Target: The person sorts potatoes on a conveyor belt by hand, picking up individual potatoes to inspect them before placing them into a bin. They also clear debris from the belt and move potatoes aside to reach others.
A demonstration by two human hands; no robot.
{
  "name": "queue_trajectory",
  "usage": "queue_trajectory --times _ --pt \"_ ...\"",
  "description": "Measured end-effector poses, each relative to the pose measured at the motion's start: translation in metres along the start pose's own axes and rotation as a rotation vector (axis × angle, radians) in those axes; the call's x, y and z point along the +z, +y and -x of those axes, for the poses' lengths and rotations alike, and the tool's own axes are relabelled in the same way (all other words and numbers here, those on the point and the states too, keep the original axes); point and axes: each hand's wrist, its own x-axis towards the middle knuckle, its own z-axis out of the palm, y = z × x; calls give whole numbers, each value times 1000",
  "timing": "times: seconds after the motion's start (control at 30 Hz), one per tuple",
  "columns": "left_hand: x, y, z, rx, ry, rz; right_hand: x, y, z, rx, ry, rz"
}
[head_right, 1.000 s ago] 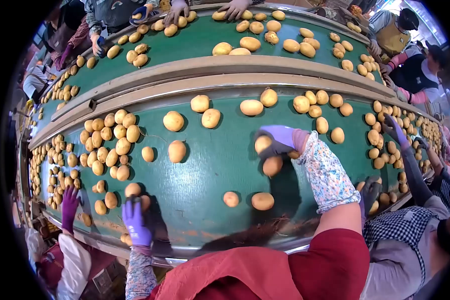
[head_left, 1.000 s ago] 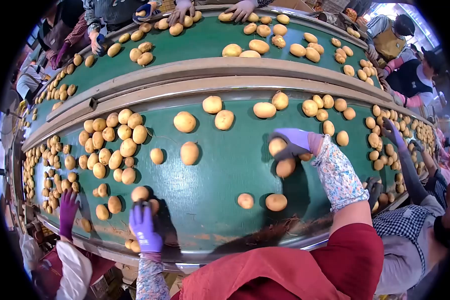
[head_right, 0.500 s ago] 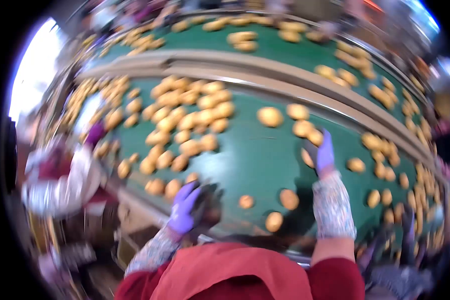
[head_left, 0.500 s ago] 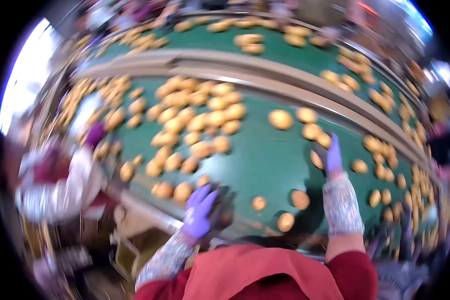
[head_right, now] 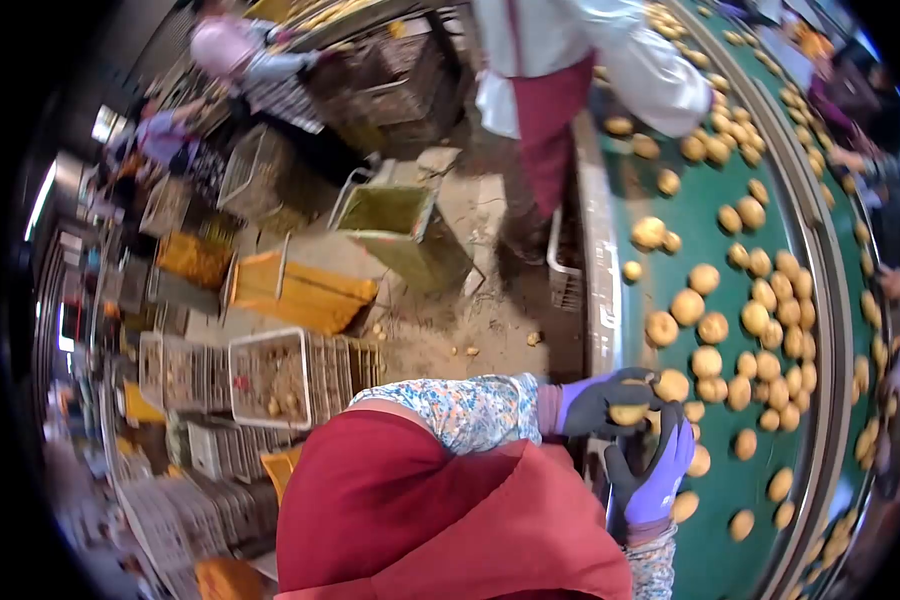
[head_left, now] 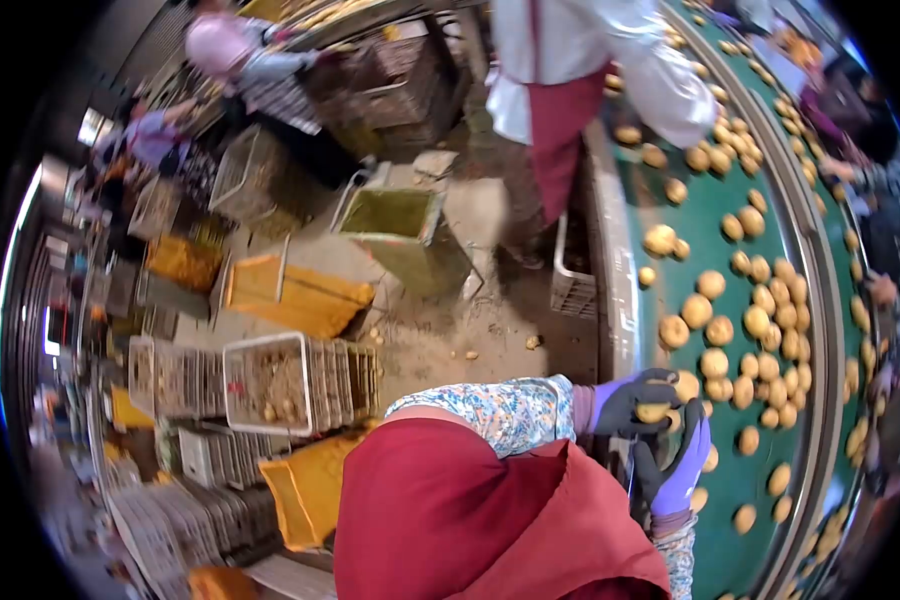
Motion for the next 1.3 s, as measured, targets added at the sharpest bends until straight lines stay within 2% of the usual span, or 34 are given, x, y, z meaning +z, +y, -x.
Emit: queue_trajectory --times 0.03,0.07,0.1,0.17,0.2,0.23,0.27,0.3,0.33,0.37,0.4,0.43,0.47,0.53,0.6,0.63,0.7,0.73,0.77,0.8,0.87,0.9,0.93,0.97,1.03,1.1,1.13,1.17,1.23,1.3 --pt "-21 -6 8 -66 96 75 5 -7 -12 -65 -53 8" --pt "-42 -13 16 -124 195 153 11 0 -15 58 -29 -60" --pt "-48 -35 39 -143 402 165 6 9 -27 46 -52 -100" --pt "-123 -43 82 -464 579 1568 -2 45 -42 318 -109 -327" --pt "-162 -51 111 -442 797 1531 -7 53 -42 346 -98 -295" --pt "-202 -49 150 -405 1052 1381 -14 52 -44 378 -82 -262" --pt "-238 -47 188 -394 1266 1211 -21 70 -40 284 -83 -128" --pt "-270 -45 227 -383 1446 1052 -31 88 -37 337 -118 -27" --pt "-303 -40 275 -401 1618 879 -34 106 -27 365 -63 -79" --pt "-326 -38 318 -443 1715 732 -40 131 -11 401 36 -112" --pt "-339 -36 353 -503 1771 650 -58 164 1 319 51 91" --pt "-348 -44 375 -568 1781 607 -70 171 11 495 102 297" --pt "-354 -56 384 -644 1760 598 -71 172 27 483 248 490" --pt "-350 -104 370 -807 1628 682 -78 210 65 731 440 444" --pt "-319 -140 310 -871 1360 745 -45 185 64 705 440 416" --pt "-297 -151 258 -833 1207 685 -29 171 65 692 439 402" --pt "-211 -100 75 -707 980 198 17 110 28 563 323 109" --pt "-173 -80 21 -527 805 208 34 78 12 560 315 83" --pt "-150 -53 -24 -391 467 10 41 54 4 548 304 52" --pt "-132 -35 -53 -384 302 11 39 49 4 496 333 54" --pt "-92 -6 -98 -124 -47 -195 16 63 22 397 394 79" --pt "-73 -1 -110 -65 -162 -194 23 107 53 506 453 208" --pt "-54 0 -114 78 -290 -237 2 80 50 765 613 59" --pt "-38 23 -126 137 -551 -226 10 112 71 987 841 -340" --pt "6 10 -119 262 -942 -188 13 115 90 1112 600 -243" --pt "31 -8 -103 393 -1038 -286 35 90 69 852 287 88" --pt "35 -23 -107 432 -1063 -316 48 82 60 792 233 151" --pt "33 -34 -116 470 -1084 -351 51 82 44 829 247 62" --pt "9 -36 -140 494 -999 -447 29 94 26 941 435 -154" --pt "-18 -64 -156 500 -939 -468 -24 93 -15 992 706 -97"
